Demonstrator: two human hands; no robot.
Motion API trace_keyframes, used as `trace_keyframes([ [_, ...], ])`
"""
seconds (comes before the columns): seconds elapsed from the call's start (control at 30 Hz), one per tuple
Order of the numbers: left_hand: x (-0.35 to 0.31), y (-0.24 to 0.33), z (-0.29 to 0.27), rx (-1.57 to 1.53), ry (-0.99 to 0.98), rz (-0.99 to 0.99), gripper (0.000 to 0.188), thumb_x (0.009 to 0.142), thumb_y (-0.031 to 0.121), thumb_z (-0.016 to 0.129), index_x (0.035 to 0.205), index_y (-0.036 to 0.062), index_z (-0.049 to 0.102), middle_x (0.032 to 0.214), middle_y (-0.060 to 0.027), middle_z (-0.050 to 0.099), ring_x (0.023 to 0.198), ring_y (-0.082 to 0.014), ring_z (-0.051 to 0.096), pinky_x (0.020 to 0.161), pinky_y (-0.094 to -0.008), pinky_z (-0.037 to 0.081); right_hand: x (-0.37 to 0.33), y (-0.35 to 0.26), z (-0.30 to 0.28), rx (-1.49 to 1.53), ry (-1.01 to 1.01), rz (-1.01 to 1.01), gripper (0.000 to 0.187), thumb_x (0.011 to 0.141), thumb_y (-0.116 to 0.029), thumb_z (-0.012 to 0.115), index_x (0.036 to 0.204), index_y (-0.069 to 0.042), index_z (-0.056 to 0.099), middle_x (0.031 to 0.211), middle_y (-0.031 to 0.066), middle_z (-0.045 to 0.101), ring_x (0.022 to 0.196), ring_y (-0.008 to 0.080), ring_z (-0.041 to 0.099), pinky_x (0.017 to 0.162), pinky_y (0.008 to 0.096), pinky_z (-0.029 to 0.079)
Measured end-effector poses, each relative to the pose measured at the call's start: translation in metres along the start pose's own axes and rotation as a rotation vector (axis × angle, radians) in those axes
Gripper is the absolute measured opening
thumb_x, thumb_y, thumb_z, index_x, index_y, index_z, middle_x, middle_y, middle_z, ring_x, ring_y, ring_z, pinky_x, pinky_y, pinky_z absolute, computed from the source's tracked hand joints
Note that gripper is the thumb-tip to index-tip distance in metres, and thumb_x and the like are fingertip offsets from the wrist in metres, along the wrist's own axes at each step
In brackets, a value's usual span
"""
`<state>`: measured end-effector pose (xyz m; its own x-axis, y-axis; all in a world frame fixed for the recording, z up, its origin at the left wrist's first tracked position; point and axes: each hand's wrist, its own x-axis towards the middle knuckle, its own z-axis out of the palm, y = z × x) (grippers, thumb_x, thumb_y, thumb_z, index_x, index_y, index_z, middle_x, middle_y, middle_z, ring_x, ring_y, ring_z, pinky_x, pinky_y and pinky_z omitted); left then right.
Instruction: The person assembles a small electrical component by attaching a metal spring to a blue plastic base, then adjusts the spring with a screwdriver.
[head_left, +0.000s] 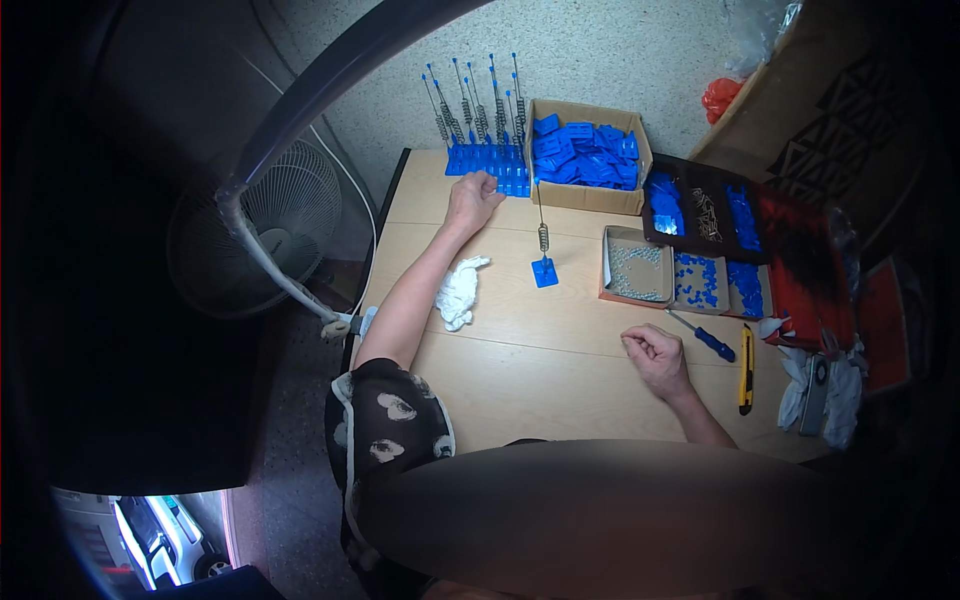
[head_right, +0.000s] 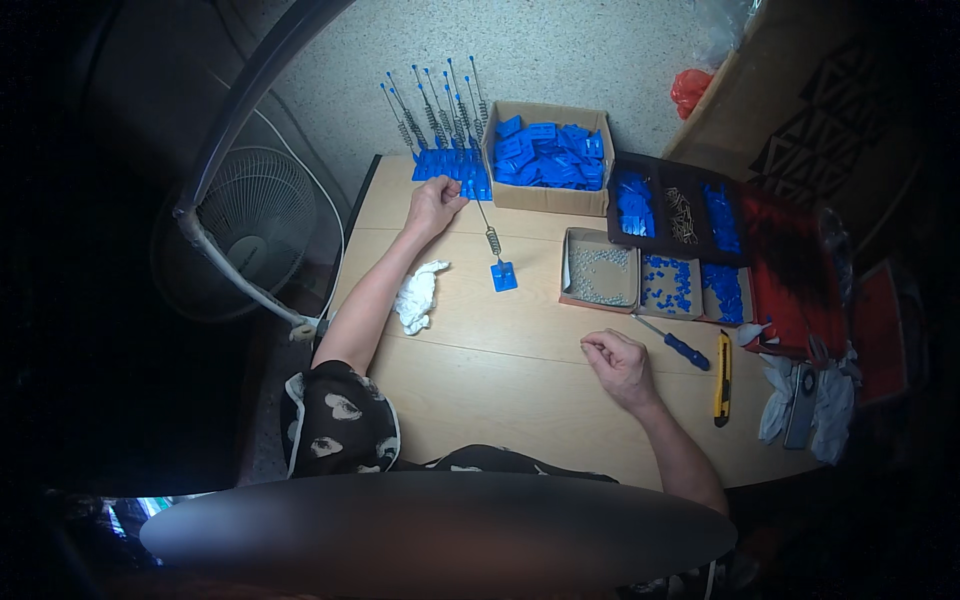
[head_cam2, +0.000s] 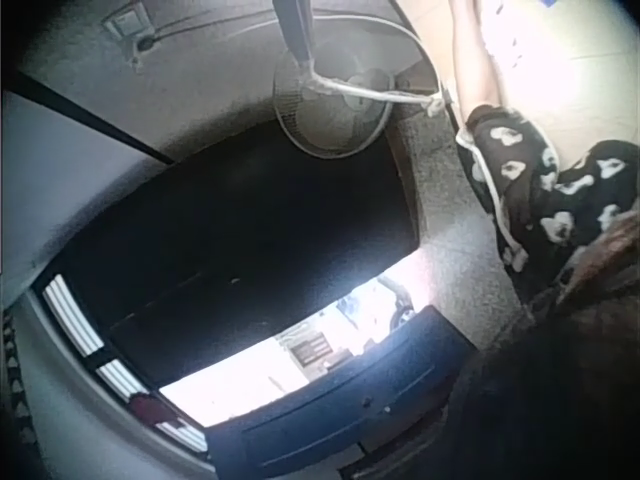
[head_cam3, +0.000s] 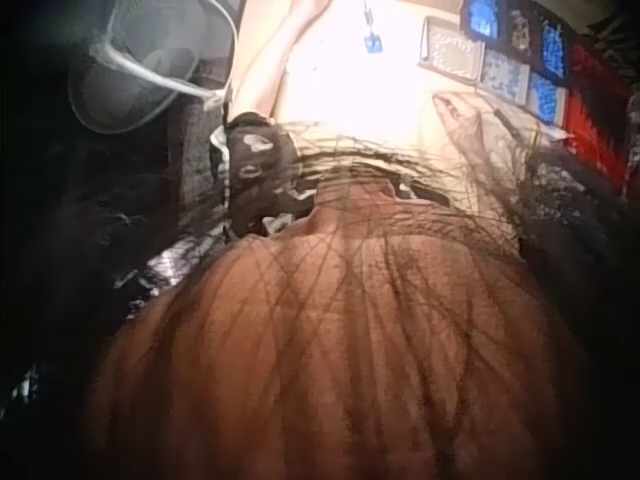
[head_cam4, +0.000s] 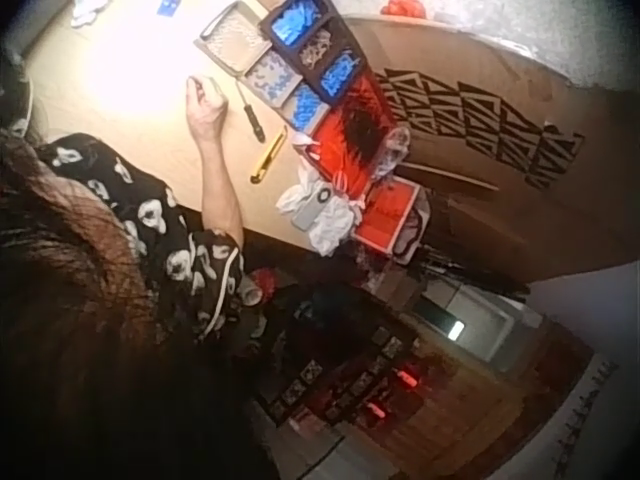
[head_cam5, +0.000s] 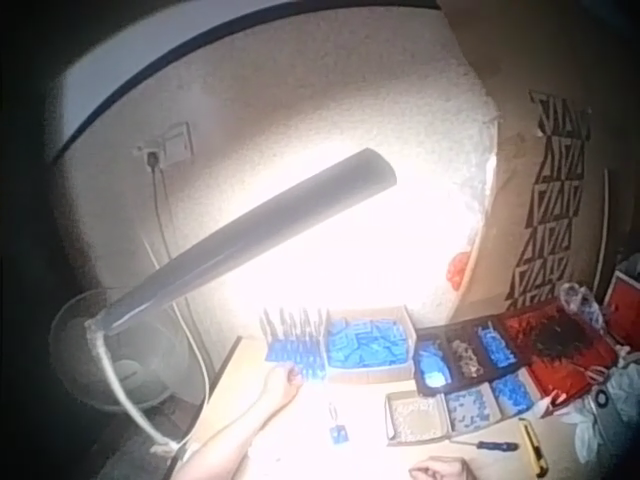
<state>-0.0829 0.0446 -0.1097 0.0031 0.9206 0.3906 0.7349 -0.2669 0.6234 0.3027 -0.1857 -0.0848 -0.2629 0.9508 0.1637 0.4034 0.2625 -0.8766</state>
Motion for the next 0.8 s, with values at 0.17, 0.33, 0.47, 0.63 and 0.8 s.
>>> trace_keyframes([
  [0.17, -0.005, 0.011, -0.013, 0.038, 0.014, -0.004, 0.025, 0.079, 0.012, 0.087, 0.093, -0.0002, 0.070, 0.088, -0.0105, 0.072, 0.075, -0.0168, 0.068, 0.075, -0.0329, 0.058, -0.004, -0.008, -0.005, 0.005, -0.016, 0.003, 0.009, 0.095, -0.005, 0.071, 0.099, 0.003, 0.071, 0.082, 0.0043, 0.067, 0.068, 0.0067, 0.056, 0.059, 0.0240, 0.046],
  [0.33, -0.033, 0.062, -0.053, -0.026, -0.432, -0.126, 0.042, 0.076, 0.019, 0.091, 0.109, -0.0003, 0.073, 0.098, -0.0067, 0.072, 0.086, -0.0133, 0.067, 0.081, -0.0295, 0.057, -0.012, -0.004, -0.004, 0.030, 0.010, 0.004, 0.009, 0.095, -0.005, 0.071, 0.098, 0.003, 0.071, 0.082, 0.0043, 0.067, 0.068, 0.0067, 0.057, 0.060, 0.0239, 0.046],
  [0.47, -0.090, 0.115, -0.042, -0.157, -0.499, -0.053, 0.053, 0.075, 0.026, 0.092, 0.117, -0.0009, 0.073, 0.114, -0.0165, 0.073, 0.093, -0.0219, 0.073, 0.085, -0.0353, 0.058, -0.027, 0.016, 0.000, -0.020, 0.001, 0.023, 0.009, 0.094, -0.005, 0.071, 0.098, 0.003, 0.071, 0.081, 0.0044, 0.066, 0.068, 0.0068, 0.058, 0.060, 0.0244, 0.047],
  [0.63, -0.110, 0.116, -0.021, -0.146, -0.402, 0.022, 0.029, 0.083, 0.020, 0.085, 0.104, 0.0006, 0.078, 0.105, -0.0190, 0.074, 0.087, -0.0260, 0.073, 0.080, -0.0378, 0.059, -0.017, 0.031, 0.014, 0.024, 0.027, -0.061, 0.009, 0.095, -0.006, 0.071, 0.098, 0.003, 0.071, 0.080, 0.0037, 0.066, 0.067, 0.0066, 0.056, 0.060, 0.0247, 0.046],
  [0.8, -0.107, 0.105, -0.026, -0.157, -0.257, 0.021, 0.018, 0.086, 0.014, 0.079, 0.099, 0.0011, 0.080, 0.094, -0.0196, 0.077, 0.085, -0.0277, 0.075, 0.080, -0.0375, 0.059, -0.031, 0.023, 0.005, 0.026, 0.016, -0.036, 0.009, 0.095, -0.006, 0.071, 0.099, 0.003, 0.071, 0.080, 0.0025, 0.065, 0.067, 0.0061, 0.055, 0.059, 0.0241, 0.045],
])
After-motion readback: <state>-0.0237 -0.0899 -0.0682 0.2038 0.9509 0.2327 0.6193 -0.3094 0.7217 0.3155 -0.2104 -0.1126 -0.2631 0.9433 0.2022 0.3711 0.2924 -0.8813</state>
